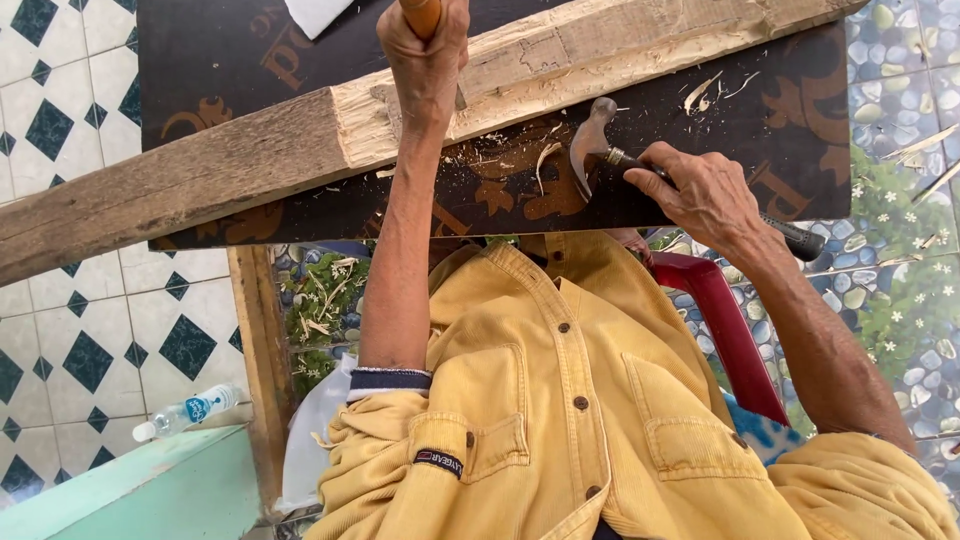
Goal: A person uses a hammer and chisel to carve a rectangular recess into a wooden plank on a workbench.
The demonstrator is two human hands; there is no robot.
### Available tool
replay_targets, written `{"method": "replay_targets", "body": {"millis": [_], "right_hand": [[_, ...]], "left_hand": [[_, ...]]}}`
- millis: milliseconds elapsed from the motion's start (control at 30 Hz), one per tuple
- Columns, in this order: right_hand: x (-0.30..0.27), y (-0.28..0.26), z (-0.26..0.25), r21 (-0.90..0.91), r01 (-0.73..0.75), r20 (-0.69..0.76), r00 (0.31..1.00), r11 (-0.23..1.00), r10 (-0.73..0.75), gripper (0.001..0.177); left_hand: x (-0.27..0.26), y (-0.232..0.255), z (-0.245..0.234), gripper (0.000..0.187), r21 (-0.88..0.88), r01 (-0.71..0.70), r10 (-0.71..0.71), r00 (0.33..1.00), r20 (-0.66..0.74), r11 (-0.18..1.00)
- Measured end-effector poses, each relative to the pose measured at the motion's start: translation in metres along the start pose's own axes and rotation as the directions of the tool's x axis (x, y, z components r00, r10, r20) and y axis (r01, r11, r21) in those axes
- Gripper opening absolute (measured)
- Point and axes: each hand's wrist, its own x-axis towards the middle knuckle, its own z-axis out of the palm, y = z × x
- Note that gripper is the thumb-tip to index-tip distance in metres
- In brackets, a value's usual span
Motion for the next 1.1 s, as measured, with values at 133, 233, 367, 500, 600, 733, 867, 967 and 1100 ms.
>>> {"method": "replay_targets", "body": {"millis": [133,233,367,500,600,733,867,967,1100], "right_hand": [[0.0,-0.002,0.003,-0.069,-0.016,0.005,1.0,0.997,0.016,0.037],[-0.001,-0.001,0.009,-0.126,0.018,-0.016,1.0,0.992,-0.02,0.036],[-0.002,-0.002,0.011,-0.125,-0.006,-0.01,1.0,0.992,0.004,0.036],[-0.003,-0.002,0.011,-0.101,-0.006,-0.006,1.0,0.995,0.006,0.034],[-0.004,-0.003,0.011,-0.113,-0.004,-0.013,1.0,0.994,0.003,0.034],[-0.003,0.0,0.012,-0.123,0.02,-0.032,0.999,0.992,-0.024,0.034],[-0.008,-0.021,-0.01,-0.024,0.013,-0.046,0.999,1.0,-0.014,0.025],[-0.01,-0.02,-0.008,-0.082,0.003,-0.052,0.999,0.997,-0.008,0.026],[-0.002,-0.006,0.01,-0.146,0.022,-0.025,0.999,0.989,-0.026,0.034]], "left_hand": [[-0.002,-0.013,-0.004,0.036,0.039,0.038,-0.037,0.999,-0.025,0.999],[-0.003,-0.021,-0.005,0.042,-0.009,0.095,-0.095,0.994,-0.048,0.995],[-0.002,-0.028,-0.008,0.047,0.003,0.12,-0.12,0.992,-0.047,0.993],[-0.002,-0.035,-0.01,0.044,-0.055,0.19,-0.192,0.981,-0.038,0.98],[-0.002,-0.041,-0.014,0.032,0.031,0.244,-0.241,0.968,-0.074,0.969],[-0.001,-0.046,-0.018,0.025,0.049,0.235,-0.235,0.972,-0.023,0.971],[0.001,-0.043,-0.03,0.027,-0.005,0.219,-0.22,0.975,-0.024,0.976],[0.011,-0.031,-0.034,0.031,-0.174,0.16,-0.168,0.985,-0.033,0.972],[0.013,0.009,-0.036,0.035,-0.318,0.117,-0.138,0.989,-0.044,0.941]]}}
